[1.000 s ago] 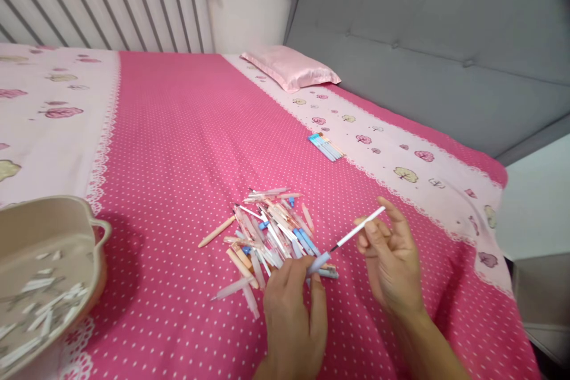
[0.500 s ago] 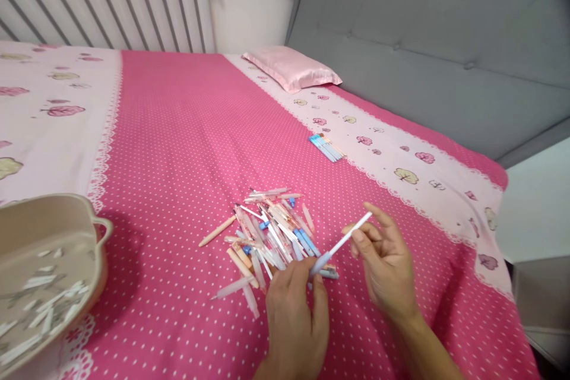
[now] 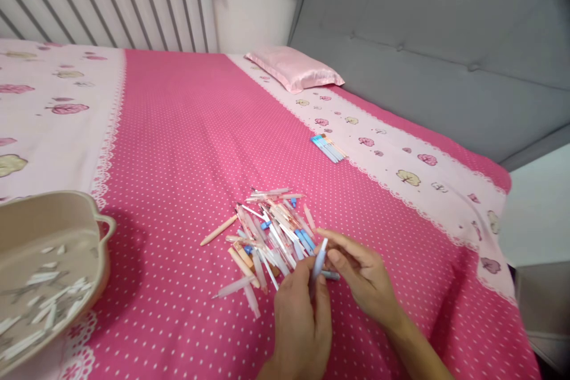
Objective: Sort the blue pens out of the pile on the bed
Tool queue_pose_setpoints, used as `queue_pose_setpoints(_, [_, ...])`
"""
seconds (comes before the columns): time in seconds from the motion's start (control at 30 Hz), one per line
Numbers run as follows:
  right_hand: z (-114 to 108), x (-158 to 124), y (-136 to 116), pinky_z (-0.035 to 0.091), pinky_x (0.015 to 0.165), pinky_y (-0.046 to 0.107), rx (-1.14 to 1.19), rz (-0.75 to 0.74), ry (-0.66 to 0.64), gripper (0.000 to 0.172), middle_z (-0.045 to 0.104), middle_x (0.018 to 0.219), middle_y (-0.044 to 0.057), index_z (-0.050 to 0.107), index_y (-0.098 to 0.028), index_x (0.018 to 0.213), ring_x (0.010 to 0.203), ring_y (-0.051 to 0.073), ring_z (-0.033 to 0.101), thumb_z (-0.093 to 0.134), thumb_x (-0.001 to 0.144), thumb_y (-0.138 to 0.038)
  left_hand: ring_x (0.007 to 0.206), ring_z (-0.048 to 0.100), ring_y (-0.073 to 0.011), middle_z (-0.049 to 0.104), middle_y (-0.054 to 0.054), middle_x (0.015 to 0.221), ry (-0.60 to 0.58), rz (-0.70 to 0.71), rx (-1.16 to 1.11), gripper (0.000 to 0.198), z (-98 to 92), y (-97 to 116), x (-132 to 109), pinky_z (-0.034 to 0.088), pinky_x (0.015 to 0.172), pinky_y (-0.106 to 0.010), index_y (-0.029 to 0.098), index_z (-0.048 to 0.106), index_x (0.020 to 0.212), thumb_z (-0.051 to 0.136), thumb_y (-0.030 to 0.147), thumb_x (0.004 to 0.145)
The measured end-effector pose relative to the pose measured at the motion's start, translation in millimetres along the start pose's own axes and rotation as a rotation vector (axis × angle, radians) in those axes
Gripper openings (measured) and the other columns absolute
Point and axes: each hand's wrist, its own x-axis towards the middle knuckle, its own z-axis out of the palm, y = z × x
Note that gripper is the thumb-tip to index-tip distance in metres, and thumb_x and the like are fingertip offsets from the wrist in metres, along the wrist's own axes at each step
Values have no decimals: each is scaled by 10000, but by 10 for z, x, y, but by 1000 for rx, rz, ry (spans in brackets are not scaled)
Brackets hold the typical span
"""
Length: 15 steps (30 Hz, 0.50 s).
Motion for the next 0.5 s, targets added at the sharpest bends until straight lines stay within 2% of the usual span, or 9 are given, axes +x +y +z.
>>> queue_pose_setpoints(0.13, [0, 1, 5, 491, 862, 330, -82, -22, -20, 365, 608, 1127, 55, 529, -301, 1229, 979, 186, 597, 504, 865, -317, 843, 564, -167, 607, -76, 1011, 4, -17, -36, 284, 15, -7, -4, 424, 725, -286, 186, 502, 1129, 349, 280, 908])
queue_pose_setpoints(0.2, [3, -7, 7, 466, 900, 347, -113, -35, -25, 372, 603, 1138, 60, 521, -295, 1237, 1015, 194, 581, 501, 866, -315, 847, 561, -165, 602, -76, 1012, 7, -8, -54, 284, 16, -5, -1, 424, 727, -284, 183, 495, 1133, 346, 275, 909])
queue_pose_setpoints(0.33, [1, -23, -16, 512, 770, 295, -103, -47, -25, 375, 602, 1126, 65, 516, -293, 1235, 911, 170, 606, 502, 862, -325, 812, 553, -155, 601, -70, 992, -8, 12, -68, 280, -1, 19, -4, 420, 716, -277, 184, 489, 1134, 347, 261, 905])
queue_pose_setpoints(0.43, [-34, 0, -61, 512, 651, 257, -65, -31, 80, 407, 609, 1085, 63, 466, -287, 1265, 792, 141, 603, 486, 863, -352, 796, 547, -158, 602, -70, 954, -3, 59, -79, 268, -10, 41, -32, 414, 724, -283, 175, 514, 1093, 354, 244, 890])
queue_pose_setpoints(0.5, [-81, 33, -81, 501, 654, 259, -102, 8, 146, 376, 624, 1028, 58, 495, -260, 1216, 799, 148, 596, 492, 855, -366, 777, 542, -164, 601, -64, 883, 22, 77, -73, 250, -8, 47, -57, 407, 711, -286, 167, 534, 1041, 360, 234, 874])
